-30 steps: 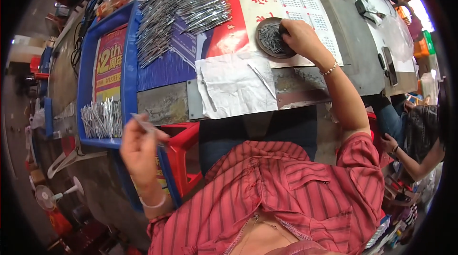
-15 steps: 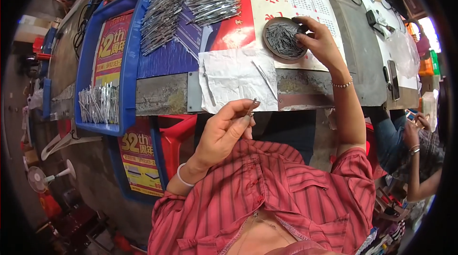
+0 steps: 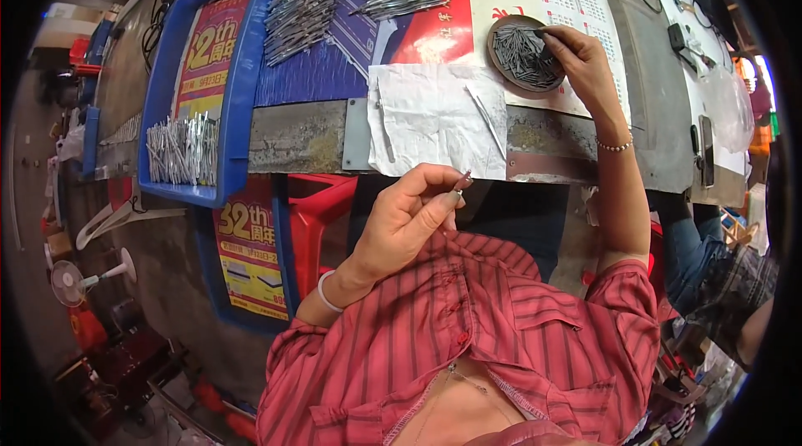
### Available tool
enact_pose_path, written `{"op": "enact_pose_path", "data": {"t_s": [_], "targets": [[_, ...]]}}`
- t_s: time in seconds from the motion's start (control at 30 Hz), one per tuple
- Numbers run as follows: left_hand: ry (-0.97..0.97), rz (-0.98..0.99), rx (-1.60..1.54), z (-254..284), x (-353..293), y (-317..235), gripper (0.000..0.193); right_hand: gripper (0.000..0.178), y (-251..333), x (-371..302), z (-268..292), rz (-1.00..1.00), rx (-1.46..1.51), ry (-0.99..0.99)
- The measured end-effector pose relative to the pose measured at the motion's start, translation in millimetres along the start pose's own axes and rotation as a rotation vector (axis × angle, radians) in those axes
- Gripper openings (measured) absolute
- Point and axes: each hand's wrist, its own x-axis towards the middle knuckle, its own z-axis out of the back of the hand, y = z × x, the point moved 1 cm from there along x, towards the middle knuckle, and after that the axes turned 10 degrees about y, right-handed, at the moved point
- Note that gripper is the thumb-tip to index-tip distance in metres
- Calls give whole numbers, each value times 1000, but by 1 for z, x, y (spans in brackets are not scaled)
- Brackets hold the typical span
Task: Manually assembling small metal hardware components by attaching rings to slides.
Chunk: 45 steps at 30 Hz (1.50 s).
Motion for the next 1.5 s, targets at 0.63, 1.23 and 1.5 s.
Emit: {"op": "enact_pose_path", "data": {"t_s": [0.63, 1.23, 1.5], "targets": [[20, -199, 627, 7, 1, -5, 14, 21, 110, -112, -67, -147, 792, 562], [42, -415, 965, 7, 0, -4, 17, 21, 111, -114, -71, -271, 414, 591], [49, -322, 845, 14, -5, -9, 13, 24, 100, -125, -73, -226, 594, 535]]}}
